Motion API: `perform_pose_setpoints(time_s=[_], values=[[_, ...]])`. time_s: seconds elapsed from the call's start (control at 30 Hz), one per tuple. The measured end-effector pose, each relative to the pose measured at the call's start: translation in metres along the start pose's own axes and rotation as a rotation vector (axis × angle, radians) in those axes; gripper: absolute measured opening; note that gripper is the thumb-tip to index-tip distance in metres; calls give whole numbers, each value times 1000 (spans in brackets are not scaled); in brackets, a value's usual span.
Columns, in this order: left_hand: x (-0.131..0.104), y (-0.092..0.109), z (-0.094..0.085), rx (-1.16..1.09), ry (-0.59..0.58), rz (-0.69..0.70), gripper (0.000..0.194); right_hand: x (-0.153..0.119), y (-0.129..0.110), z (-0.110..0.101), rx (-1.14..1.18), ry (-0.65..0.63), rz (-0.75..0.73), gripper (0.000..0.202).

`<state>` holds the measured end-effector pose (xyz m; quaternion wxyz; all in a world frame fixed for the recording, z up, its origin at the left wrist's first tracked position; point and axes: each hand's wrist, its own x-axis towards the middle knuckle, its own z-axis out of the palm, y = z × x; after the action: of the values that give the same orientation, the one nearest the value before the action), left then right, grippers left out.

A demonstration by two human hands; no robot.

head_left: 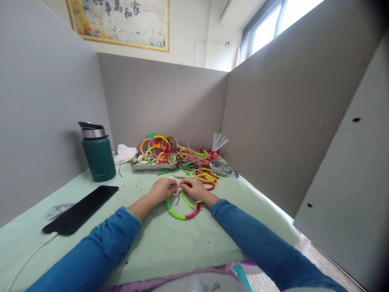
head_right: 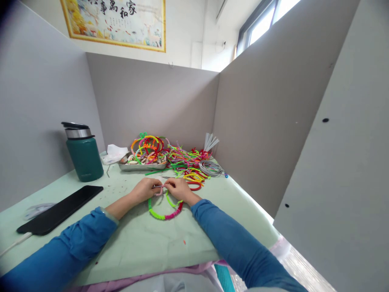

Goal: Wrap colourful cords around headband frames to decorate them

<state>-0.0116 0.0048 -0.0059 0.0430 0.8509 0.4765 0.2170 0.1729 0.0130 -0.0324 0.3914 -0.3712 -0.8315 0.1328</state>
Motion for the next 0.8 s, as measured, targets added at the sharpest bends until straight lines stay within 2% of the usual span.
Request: perform_pose_setpoints(time_s=[0.17, 0.3, 0.63, 0.7, 0.8], values=[[0, 1, -1, 13, 10, 0, 23, 0, 0, 0, -1, 4, -1, 21], [0, 1, 2, -106, 21, -32, 30, 0, -1, -1, 6, 4, 4, 21], [6, -1, 7, -625, -101, -354, 30, 0, -5, 1, -13, 7, -19, 20], [6, -1, 7, -637, -121, -367, 30, 0, -6, 0, -18, 1, -21, 20], [4, 1, 5, -533, -108, -310, 33, 0, -5, 1, 8, 5, -1, 20]])
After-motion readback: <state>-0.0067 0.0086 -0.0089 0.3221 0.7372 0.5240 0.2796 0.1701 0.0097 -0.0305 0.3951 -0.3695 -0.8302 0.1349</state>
